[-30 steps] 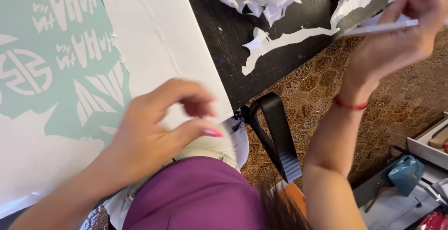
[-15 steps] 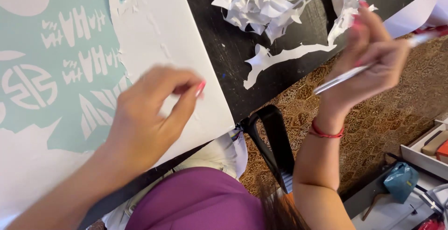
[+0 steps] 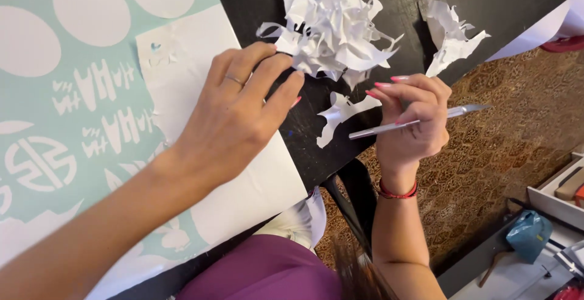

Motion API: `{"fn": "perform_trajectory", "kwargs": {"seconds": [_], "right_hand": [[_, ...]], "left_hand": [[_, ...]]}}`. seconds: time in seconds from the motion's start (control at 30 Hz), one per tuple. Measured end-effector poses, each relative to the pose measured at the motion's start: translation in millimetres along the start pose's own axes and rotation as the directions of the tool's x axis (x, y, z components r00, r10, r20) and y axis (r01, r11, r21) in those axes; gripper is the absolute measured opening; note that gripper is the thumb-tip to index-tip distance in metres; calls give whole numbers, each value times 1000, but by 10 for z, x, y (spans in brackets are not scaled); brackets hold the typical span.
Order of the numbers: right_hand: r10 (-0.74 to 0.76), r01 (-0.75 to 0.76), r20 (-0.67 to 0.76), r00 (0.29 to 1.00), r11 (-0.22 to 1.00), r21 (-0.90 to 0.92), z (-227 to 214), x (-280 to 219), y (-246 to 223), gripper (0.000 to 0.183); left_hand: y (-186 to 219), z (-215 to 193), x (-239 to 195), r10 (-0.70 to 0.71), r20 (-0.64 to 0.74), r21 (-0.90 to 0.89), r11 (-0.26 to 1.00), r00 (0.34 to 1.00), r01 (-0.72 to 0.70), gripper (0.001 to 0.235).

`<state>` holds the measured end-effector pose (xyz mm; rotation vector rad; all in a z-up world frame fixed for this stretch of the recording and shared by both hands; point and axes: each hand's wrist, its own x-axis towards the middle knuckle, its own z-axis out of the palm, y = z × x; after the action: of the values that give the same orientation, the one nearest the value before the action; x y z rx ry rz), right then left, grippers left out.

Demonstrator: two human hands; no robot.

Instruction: Weeding excess vinyl from a cut decal sheet using a craft knife and fingers

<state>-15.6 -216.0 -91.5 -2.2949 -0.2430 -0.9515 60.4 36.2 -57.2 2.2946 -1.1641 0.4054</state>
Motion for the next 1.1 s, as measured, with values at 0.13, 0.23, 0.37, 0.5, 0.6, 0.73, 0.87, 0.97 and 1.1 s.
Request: {"fn": "perform_trajectory", "kwargs": {"seconds": [0.13,0.23,0.37,0.5,0.6,0.73,0.87,0.97,1.1], "right_hand": [[42,-32,-138,990,997,75,34,25,-52,42],[76,-58,-146,986,991,121,76,46,-15,36],[250,-239,-29,968,950,200,251,103,-216,31],[606,-586,72,792,722,366,320,55,-182,46],[670,-654,176,721,574,492,304,170,-232,43],[618,-625,240,749,537,567,344,232,-292,60],[737,-716,161,657,542,440,401,248,-326,42],[722,-679,157,673,521,517,424,217,-287,45],[702,-666,149,696,554,500,404,158,-205,46]], "left_hand": [[-113,72,232,123,-95,29,992,988,-121,23],[-58,153,458,176,-143,18,984,974,-175,43],[42,386,639,202,-251,51,979,947,-195,12],[-63,484,647,-81,-161,-397,918,984,10,8],[-148,381,656,-288,-30,-600,771,957,214,11],[-161,266,661,-306,99,-702,653,947,284,12],[-205,244,664,-399,157,-780,511,904,361,19],[-242,257,648,-509,266,-845,286,819,452,15],[-352,247,691,-588,322,-848,170,742,503,19]]}}
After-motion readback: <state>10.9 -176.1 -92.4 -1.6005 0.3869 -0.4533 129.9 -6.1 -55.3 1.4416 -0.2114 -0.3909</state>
